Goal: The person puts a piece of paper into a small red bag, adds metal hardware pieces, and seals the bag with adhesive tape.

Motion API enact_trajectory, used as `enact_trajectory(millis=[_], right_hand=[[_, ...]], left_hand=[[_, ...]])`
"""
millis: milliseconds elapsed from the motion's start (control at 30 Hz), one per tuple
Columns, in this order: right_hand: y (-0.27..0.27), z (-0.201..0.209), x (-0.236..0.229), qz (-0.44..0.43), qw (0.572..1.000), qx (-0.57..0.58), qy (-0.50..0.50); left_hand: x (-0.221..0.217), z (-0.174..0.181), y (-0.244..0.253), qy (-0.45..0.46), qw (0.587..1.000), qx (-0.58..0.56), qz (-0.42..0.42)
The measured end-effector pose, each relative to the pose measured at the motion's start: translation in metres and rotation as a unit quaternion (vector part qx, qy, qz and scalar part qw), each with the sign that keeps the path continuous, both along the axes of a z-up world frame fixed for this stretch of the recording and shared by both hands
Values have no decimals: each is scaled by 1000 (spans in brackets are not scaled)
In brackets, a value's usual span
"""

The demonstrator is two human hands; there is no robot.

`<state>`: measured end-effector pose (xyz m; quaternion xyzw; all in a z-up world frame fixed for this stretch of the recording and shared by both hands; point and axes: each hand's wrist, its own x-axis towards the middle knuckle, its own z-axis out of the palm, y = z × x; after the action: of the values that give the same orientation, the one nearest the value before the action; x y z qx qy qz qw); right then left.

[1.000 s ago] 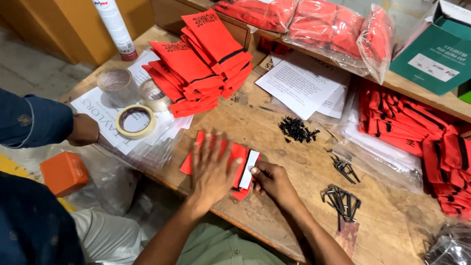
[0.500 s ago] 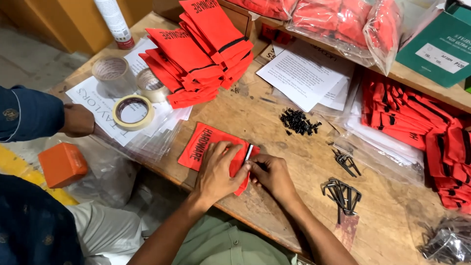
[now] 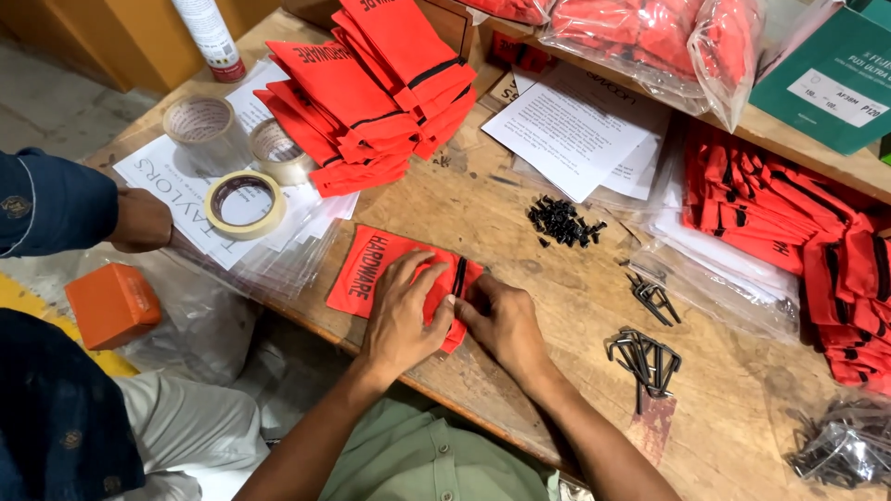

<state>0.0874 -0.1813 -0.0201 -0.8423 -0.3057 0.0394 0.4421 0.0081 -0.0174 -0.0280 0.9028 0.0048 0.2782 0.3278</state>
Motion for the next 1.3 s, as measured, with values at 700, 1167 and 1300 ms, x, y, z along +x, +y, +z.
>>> enact_trajectory(millis=[700, 1167, 1300], right_hand=[[-9, 5, 1, 61, 998, 3, 6], [-62, 52, 6, 56, 998, -6, -36], [-144, 60, 15, -95, 983, -112, -108]], left_hand=[[-3, 4, 1, -33, 997, -59, 30], [4, -7, 4, -33, 999, -7, -9], [1, -2, 3, -39, 999, 8, -3]])
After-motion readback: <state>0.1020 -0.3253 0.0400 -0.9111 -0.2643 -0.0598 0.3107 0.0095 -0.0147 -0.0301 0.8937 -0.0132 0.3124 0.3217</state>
